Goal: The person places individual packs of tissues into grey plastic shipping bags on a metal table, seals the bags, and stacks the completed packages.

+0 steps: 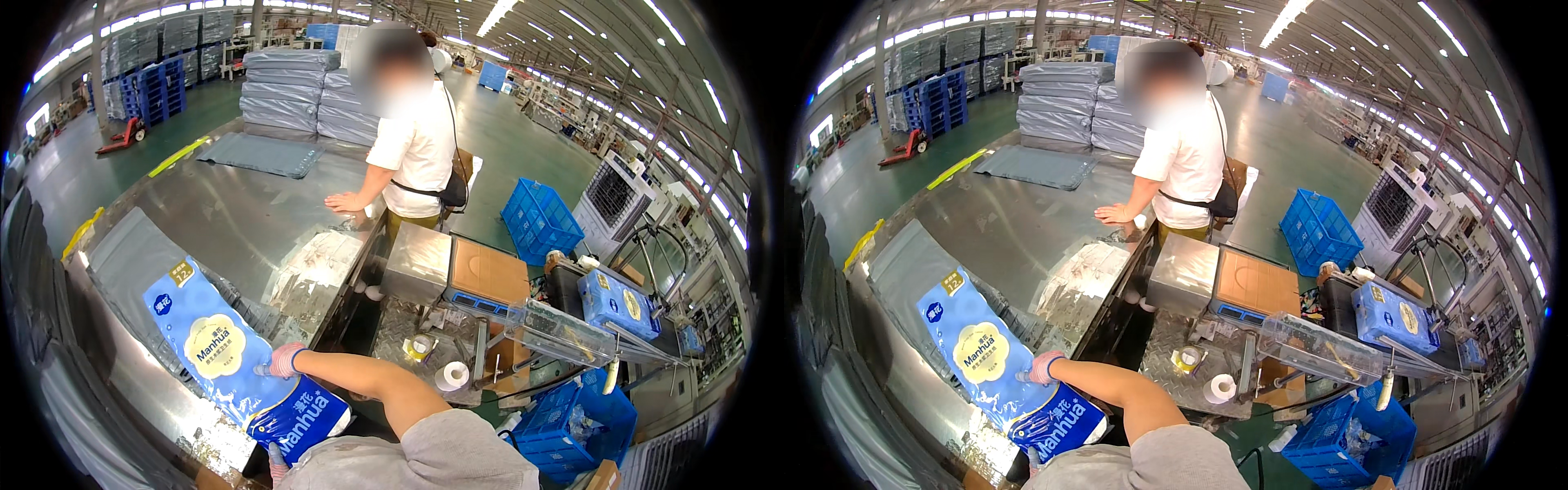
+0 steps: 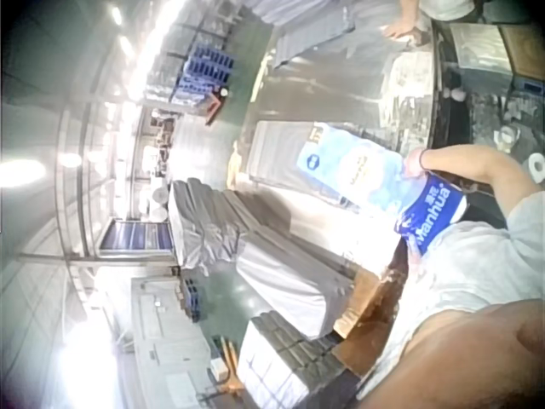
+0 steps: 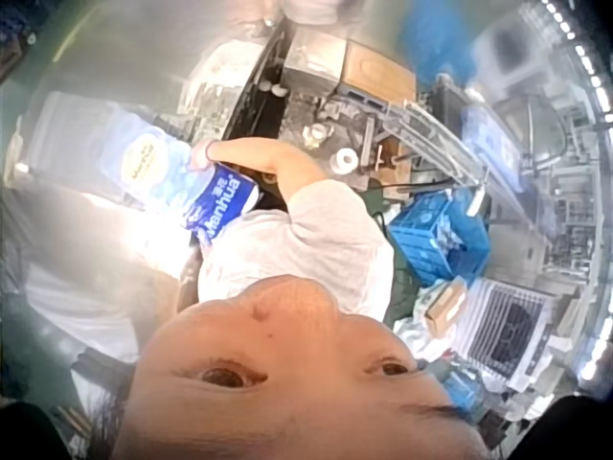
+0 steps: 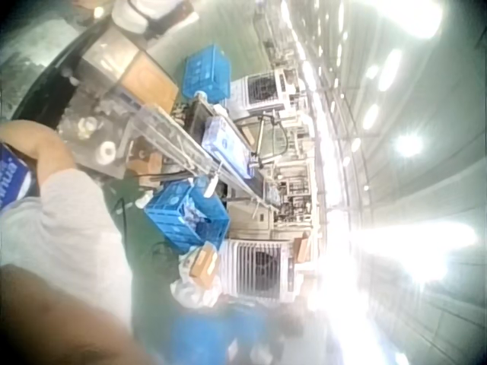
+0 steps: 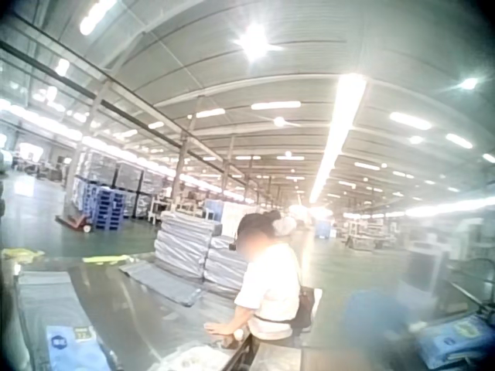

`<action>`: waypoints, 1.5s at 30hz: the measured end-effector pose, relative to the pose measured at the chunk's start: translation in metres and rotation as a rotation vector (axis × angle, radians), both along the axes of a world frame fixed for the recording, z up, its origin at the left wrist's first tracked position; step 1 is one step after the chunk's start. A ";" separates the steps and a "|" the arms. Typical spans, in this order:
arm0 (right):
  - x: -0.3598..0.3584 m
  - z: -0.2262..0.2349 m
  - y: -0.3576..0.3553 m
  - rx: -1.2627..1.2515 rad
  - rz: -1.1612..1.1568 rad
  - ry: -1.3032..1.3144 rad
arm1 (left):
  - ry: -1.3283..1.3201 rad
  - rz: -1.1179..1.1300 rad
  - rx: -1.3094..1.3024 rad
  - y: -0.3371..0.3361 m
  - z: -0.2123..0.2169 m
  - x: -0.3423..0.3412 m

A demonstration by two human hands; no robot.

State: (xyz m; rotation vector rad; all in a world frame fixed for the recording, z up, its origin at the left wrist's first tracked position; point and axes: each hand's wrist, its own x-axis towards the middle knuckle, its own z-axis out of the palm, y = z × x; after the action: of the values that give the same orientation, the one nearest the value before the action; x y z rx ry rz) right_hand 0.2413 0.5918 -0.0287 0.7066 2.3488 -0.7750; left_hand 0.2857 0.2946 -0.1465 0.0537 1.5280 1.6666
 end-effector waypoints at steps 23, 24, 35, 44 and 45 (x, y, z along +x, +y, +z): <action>-0.037 0.028 0.019 -0.076 0.363 -0.181 | 0.272 -0.430 -0.186 -0.012 0.039 -0.033; -0.033 0.011 0.028 -0.073 0.386 -0.242 | 0.141 -0.367 -0.161 -0.002 0.062 -0.052; -0.124 -0.013 0.104 -0.350 0.935 -0.110 | 0.470 0.636 -0.206 0.066 0.063 -0.205; -0.365 -0.046 0.156 0.368 0.567 0.637 | 0.627 0.198 -0.600 0.071 0.033 -0.318; -0.378 -0.067 0.151 0.450 0.648 0.653 | 0.812 0.138 -0.830 0.064 0.018 -0.350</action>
State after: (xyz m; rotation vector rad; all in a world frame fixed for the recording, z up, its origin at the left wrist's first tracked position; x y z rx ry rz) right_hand -0.1370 0.7423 -0.0952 -0.2248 3.1209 -0.1839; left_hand -0.0641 0.3586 -0.1285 0.1988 2.7888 1.0013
